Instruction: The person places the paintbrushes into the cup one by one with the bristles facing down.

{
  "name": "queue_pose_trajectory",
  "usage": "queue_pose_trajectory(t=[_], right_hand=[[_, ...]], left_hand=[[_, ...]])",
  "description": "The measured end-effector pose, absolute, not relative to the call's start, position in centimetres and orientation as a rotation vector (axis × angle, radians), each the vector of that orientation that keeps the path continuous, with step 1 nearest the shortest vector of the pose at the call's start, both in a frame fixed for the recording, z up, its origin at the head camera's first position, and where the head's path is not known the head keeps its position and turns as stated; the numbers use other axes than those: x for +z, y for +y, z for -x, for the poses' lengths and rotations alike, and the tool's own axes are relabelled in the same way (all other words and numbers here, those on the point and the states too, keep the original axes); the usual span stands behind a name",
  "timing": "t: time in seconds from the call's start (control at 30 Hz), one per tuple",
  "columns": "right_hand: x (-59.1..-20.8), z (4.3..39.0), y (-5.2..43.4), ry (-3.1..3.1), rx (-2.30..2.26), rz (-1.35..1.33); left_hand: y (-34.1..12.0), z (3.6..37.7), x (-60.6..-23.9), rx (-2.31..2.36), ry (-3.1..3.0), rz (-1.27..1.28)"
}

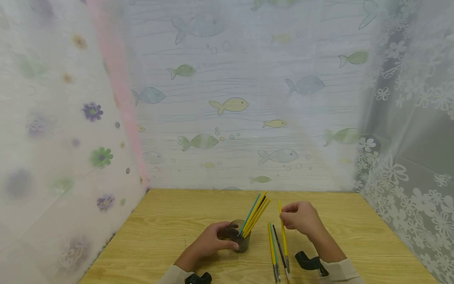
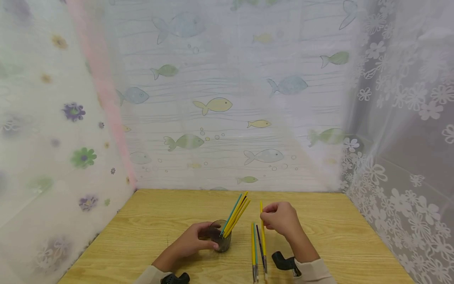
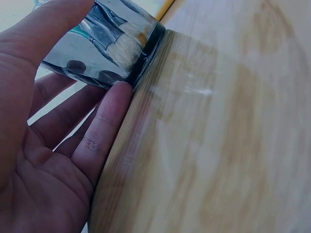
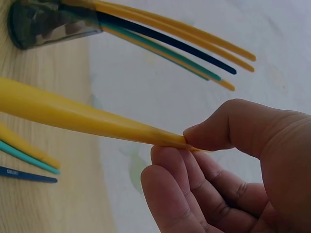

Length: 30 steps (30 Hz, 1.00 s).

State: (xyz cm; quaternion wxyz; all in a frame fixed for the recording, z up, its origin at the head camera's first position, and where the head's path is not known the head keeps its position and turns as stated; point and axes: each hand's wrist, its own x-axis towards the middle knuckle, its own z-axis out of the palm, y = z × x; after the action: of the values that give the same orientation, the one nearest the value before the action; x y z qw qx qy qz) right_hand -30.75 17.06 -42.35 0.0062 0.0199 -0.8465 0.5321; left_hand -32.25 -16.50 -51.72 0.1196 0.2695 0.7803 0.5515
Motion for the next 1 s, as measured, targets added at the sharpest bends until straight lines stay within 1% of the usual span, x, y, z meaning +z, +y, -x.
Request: queue_pose_trajectory(t=[1.0], right_hand=[[-39.7,29.3,16.0,-2.488,1.779,-0.143]], left_hand=[[-16.4,32.1,-51.8,1.625,2.265,-0.792]])
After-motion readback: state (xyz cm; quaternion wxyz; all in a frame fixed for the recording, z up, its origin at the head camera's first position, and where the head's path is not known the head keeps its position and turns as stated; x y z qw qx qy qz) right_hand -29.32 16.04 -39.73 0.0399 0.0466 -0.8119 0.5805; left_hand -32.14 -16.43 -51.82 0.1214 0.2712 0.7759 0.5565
